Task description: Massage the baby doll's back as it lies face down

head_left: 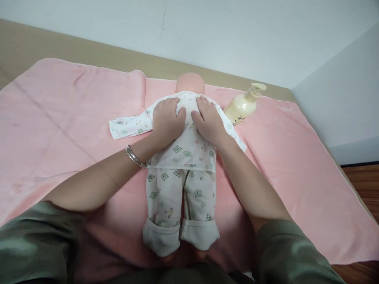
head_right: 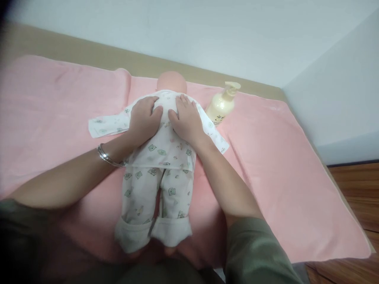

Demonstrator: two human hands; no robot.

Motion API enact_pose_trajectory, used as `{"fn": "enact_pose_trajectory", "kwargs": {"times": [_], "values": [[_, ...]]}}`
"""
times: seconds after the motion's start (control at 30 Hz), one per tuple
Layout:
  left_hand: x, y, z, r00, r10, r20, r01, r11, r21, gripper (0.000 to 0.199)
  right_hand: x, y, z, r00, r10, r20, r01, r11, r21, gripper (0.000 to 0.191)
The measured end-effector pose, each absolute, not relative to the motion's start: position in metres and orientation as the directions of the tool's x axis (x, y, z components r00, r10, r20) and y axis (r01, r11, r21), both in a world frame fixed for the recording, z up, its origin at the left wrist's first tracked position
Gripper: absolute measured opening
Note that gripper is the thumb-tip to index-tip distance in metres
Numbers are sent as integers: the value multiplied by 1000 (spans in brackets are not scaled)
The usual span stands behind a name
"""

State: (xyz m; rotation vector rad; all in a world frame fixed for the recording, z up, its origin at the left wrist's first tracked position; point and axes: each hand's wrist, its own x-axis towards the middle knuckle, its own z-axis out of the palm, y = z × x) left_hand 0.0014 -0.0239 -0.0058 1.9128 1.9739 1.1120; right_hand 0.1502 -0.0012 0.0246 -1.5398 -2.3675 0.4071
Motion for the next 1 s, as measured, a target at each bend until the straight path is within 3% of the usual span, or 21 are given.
{"fn": "enact_pose_trajectory", "kwargs": {"times": [0.2, 0.47, 0.73, 1.0], "values": [[0, -23, -4, -154, 921, 357, 789, -103, 606, 48, 150, -1, 21, -375, 920, 112, 845, 389, -368, 66], [14, -36, -2, -76, 926, 369, 825, -150, 545, 54, 184, 22, 24, -577, 812, 84, 714, 552, -431, 67], [23, -50, 2, -132, 952, 275, 744, -88, 662, 60, 175, 22, 23, -534, 841, 90, 734, 513, -445, 70], [7, -26, 0, -89, 953, 290, 739, -132, 661, 52, 153, 3, 28, -430, 895, 122, 847, 446, -288, 64]]}}
